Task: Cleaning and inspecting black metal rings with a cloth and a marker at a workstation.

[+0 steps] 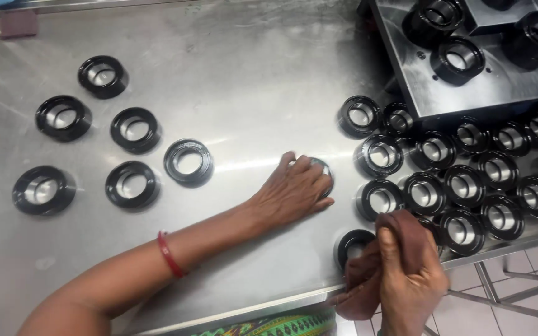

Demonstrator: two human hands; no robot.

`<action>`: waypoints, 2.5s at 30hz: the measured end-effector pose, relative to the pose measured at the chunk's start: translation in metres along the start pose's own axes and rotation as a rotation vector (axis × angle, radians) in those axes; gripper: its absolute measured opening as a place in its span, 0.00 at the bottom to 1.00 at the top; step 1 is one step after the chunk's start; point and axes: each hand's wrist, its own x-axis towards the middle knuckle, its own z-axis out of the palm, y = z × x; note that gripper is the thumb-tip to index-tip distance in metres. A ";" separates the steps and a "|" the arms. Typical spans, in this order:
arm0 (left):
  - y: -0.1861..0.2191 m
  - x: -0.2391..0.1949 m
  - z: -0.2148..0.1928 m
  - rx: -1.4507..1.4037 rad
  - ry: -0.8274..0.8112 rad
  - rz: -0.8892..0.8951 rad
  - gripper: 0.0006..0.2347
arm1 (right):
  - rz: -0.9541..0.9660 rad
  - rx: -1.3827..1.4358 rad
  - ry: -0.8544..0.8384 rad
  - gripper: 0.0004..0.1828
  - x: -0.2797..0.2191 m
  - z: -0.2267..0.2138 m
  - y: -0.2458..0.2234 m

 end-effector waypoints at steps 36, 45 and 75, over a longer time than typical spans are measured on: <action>0.042 -0.145 -0.088 -0.866 0.494 -0.425 0.20 | 0.307 0.372 -0.546 0.26 -0.071 0.103 -0.026; 0.074 -0.122 -0.053 -2.257 0.501 -1.049 0.20 | 0.371 0.499 -0.259 0.30 -0.078 0.088 -0.006; -0.092 -0.153 -0.071 0.168 0.034 -0.536 0.25 | -0.293 -1.004 -0.664 0.27 -0.009 0.013 0.080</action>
